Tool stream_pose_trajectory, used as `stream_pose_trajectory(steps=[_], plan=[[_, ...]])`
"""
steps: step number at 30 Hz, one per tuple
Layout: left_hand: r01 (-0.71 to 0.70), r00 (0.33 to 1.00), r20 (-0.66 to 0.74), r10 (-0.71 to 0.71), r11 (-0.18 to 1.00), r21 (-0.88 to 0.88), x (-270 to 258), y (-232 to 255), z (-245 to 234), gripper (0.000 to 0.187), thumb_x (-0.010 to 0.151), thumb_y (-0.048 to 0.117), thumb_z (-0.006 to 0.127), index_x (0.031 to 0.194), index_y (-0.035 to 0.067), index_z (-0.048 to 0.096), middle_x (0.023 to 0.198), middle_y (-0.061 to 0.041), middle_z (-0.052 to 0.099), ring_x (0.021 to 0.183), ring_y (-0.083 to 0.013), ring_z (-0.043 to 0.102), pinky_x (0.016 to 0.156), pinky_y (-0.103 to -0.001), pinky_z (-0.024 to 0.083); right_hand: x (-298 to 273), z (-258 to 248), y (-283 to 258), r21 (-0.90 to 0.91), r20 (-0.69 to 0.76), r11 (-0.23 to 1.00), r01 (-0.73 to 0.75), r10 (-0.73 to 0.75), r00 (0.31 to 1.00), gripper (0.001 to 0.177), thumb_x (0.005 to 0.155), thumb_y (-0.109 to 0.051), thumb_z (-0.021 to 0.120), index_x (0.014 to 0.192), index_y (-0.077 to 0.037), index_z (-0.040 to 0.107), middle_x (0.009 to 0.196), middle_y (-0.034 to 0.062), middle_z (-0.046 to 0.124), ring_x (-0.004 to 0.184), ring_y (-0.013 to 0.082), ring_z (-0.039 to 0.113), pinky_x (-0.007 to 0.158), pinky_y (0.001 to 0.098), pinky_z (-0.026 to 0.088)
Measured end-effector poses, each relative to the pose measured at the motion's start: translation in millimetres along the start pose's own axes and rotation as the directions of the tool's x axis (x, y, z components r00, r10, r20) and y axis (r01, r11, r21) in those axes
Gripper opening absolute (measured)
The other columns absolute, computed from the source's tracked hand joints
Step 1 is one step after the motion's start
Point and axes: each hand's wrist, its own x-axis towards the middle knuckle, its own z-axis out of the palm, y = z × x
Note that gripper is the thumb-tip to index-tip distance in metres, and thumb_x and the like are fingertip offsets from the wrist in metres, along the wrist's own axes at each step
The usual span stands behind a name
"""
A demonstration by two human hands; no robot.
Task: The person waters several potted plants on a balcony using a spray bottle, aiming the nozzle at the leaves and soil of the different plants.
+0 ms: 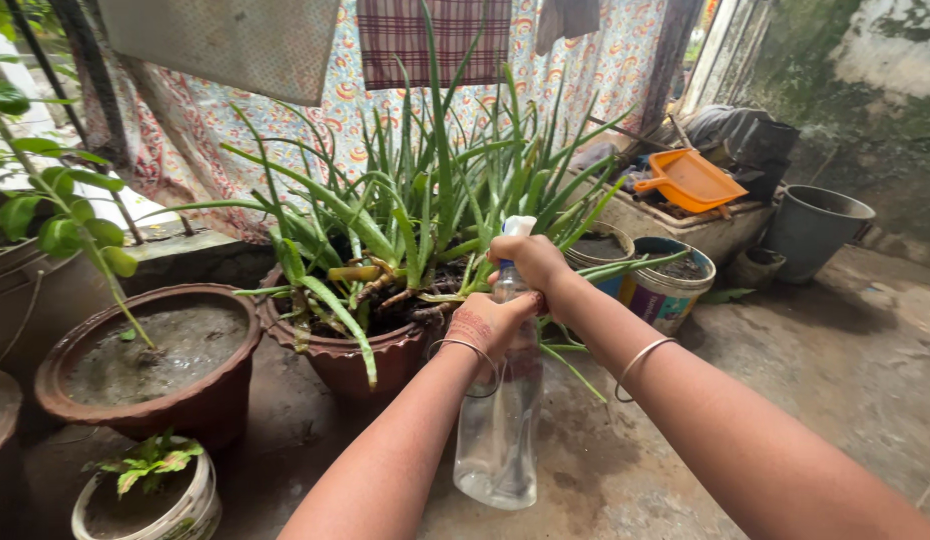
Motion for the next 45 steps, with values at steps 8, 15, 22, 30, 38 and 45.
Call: stream_pose_trajectory(steps=[8, 15, 22, 30, 38, 45], plan=[[-0.009, 0.999, 0.047, 0.010, 0.999, -0.039, 4, 14, 23, 0.070, 0.062, 0.062, 0.074, 0.097, 0.002, 0.080, 0.092, -0.017, 0.079, 0.086, -0.0262, 0.077, 0.080, -0.039, 0.058, -8, -27, -5, 0.042, 0.011, 0.999, -0.006, 0.005, 1.000, 0.023, 0.078, -0.020, 0.069, 0.093, -0.003, 0.063, 0.077, 0.0106, 0.067, 0.057, 0.0210, 0.065, 0.054, 0.0383, 0.056], [-0.010, 1.000, -0.018, 0.011, 0.998, 0.063, -11, 23, 39, 0.072, 0.064, 0.065, 0.074, 0.099, 0.002, 0.079, 0.094, -0.019, 0.078, 0.090, -0.0281, 0.077, 0.083, -0.039, 0.057, -18, -43, -4, 0.075, 0.083, 0.997, -0.025, 0.019, 0.996, 0.023, 0.080, -0.019, 0.067, 0.095, -0.002, 0.064, 0.080, 0.0092, 0.069, 0.063, 0.0187, 0.068, 0.059, 0.0361, 0.059], [-0.021, 1.000, 0.017, 0.022, 0.998, -0.053, 0, 22, 59, 0.067, 0.065, 0.061, 0.070, 0.094, 0.002, 0.080, 0.089, -0.020, 0.079, 0.087, -0.0297, 0.078, 0.081, -0.040, 0.058, 1, -59, 5, -0.009, -0.015, 1.000, -0.017, 0.016, 1.000, 0.024, 0.079, -0.019, 0.066, 0.096, -0.003, 0.064, 0.075, 0.0093, 0.064, 0.057, 0.0198, 0.062, 0.054, 0.0383, 0.055], [-0.020, 0.999, -0.027, 0.020, 1.000, 0.022, 7, 10, 69, 0.070, 0.065, 0.062, 0.072, 0.098, 0.000, 0.078, 0.093, -0.022, 0.078, 0.091, -0.0308, 0.077, 0.085, -0.040, 0.057, -2, -64, 13, 0.070, 0.125, 0.994, -0.084, 0.075, 0.989, 0.021, 0.081, -0.018, 0.066, 0.096, -0.002, 0.065, 0.078, 0.0074, 0.069, 0.062, 0.0162, 0.066, 0.060, 0.0351, 0.059], [-0.043, 0.999, 0.008, 0.043, 0.998, 0.045, 13, 6, 68, 0.068, 0.067, 0.063, 0.069, 0.097, 0.002, 0.080, 0.092, -0.021, 0.079, 0.090, -0.0303, 0.077, 0.085, -0.040, 0.057, 3, -59, 18, 0.044, -0.020, 0.999, -0.006, 0.007, 1.000, 0.019, 0.079, -0.015, 0.065, 0.094, -0.003, 0.064, 0.075, 0.0086, 0.064, 0.057, 0.0174, 0.062, 0.052, 0.0370, 0.054], [-0.028, 0.999, -0.041, 0.033, 0.994, 0.105, 7, 16, 69, 0.065, 0.067, 0.063, 0.073, 0.098, 0.006, 0.080, 0.094, -0.019, 0.078, 0.092, -0.0311, 0.076, 0.086, -0.040, 0.057, 0, -66, 15, 0.051, 0.018, 0.998, -0.031, 0.031, 0.999, 0.020, 0.077, -0.015, 0.067, 0.093, -0.002, 0.064, 0.075, 0.0092, 0.066, 0.058, 0.0204, 0.062, 0.054, 0.0374, 0.055]])
